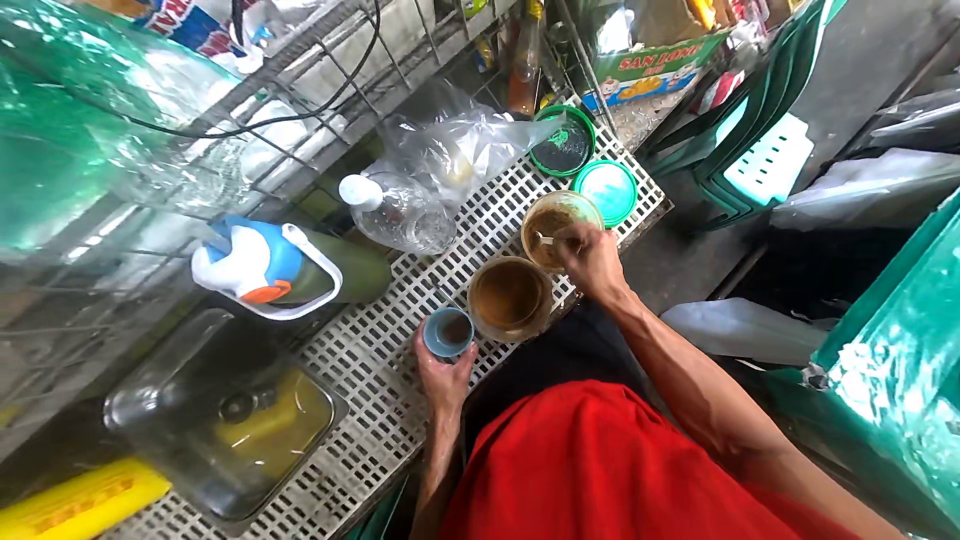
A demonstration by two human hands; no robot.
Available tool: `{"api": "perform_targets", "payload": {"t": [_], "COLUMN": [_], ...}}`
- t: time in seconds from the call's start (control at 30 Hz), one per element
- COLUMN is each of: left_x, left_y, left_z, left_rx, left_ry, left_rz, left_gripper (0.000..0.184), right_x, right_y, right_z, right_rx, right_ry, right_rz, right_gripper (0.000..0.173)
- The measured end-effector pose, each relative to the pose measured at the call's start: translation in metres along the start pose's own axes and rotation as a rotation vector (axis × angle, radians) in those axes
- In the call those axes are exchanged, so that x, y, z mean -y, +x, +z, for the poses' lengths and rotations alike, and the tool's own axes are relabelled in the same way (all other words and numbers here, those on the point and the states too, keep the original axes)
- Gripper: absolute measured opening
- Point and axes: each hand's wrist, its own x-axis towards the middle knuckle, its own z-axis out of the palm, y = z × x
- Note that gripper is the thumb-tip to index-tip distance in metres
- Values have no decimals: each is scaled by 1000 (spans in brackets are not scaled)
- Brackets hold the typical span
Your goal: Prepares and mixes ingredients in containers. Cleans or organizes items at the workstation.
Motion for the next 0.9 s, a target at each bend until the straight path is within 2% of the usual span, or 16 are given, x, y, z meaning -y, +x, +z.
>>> {"api": "perform_targets", "payload": {"t": [0.33, 0.5, 0.7, 0.9], "left_x": [-2, -2, 4, -9], "left_y": [5, 3, 6, 27], "left_z": [-4, -5, -9, -14], "left_rx": [-22, -26, -40, -50], "left_ry": [9, 12, 15, 4], "left_rz": [-2, 1, 18, 46], "left_gripper": [100, 100, 101, 102], "right_x": [13, 14, 10, -1], "right_y": [1, 10, -3, -3], "right_z": [-5, -19, -40, -61], "right_rx": [94, 61, 35, -33], "right_ry": [163, 318, 414, 428], "right_rz": [150, 226, 287, 269], "right_gripper": [13, 10, 11, 8]}}
